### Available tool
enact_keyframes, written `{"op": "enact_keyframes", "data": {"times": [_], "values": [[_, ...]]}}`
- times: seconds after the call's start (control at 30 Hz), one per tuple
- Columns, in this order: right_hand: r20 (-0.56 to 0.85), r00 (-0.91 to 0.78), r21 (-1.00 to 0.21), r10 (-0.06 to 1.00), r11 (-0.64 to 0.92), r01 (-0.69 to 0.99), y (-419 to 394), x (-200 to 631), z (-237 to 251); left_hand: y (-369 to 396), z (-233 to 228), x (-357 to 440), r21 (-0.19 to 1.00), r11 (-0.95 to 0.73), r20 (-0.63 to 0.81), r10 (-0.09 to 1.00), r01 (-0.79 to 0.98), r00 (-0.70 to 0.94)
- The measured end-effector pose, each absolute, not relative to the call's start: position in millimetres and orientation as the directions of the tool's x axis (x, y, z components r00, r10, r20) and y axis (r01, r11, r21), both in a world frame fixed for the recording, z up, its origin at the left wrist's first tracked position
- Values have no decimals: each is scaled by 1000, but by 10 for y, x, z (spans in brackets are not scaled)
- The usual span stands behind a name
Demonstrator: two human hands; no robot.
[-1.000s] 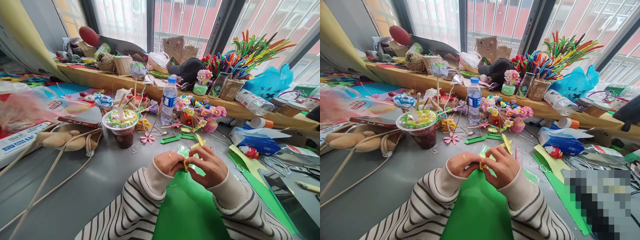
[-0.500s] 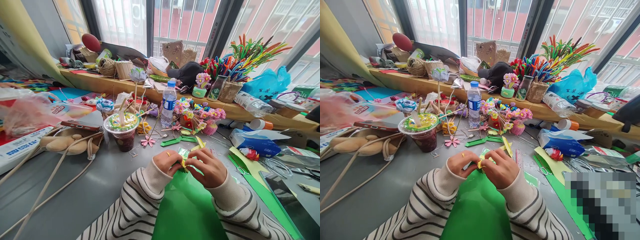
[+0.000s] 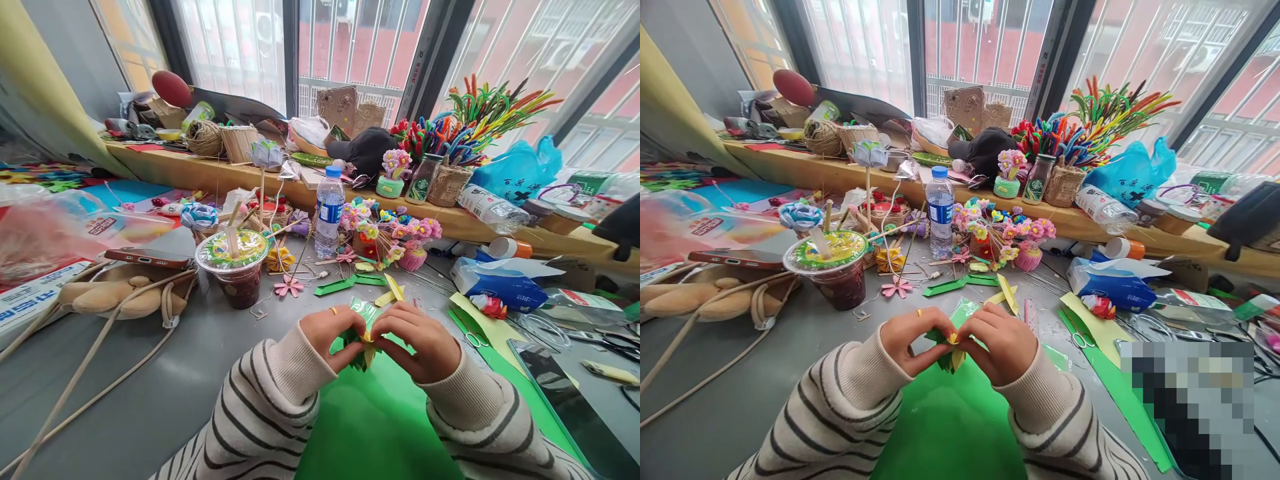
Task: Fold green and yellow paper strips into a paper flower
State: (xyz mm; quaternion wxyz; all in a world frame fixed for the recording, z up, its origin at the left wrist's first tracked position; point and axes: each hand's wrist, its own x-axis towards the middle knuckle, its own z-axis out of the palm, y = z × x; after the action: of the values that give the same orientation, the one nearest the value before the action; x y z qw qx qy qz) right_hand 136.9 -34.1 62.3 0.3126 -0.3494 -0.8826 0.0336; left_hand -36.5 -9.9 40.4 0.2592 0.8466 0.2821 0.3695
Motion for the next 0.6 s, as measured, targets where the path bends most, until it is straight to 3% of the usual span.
{"op": "enact_keyframes", "data": {"times": [0.27,0.6], "values": [[435,-523,-488,733,680,547,-359,1369,641,-115,476,-351,818,-535,351,755,211,554],[397,-494,-547,774,631,550,-338,1361,629,-118,557,-291,907,-338,142,806,250,574]]}}
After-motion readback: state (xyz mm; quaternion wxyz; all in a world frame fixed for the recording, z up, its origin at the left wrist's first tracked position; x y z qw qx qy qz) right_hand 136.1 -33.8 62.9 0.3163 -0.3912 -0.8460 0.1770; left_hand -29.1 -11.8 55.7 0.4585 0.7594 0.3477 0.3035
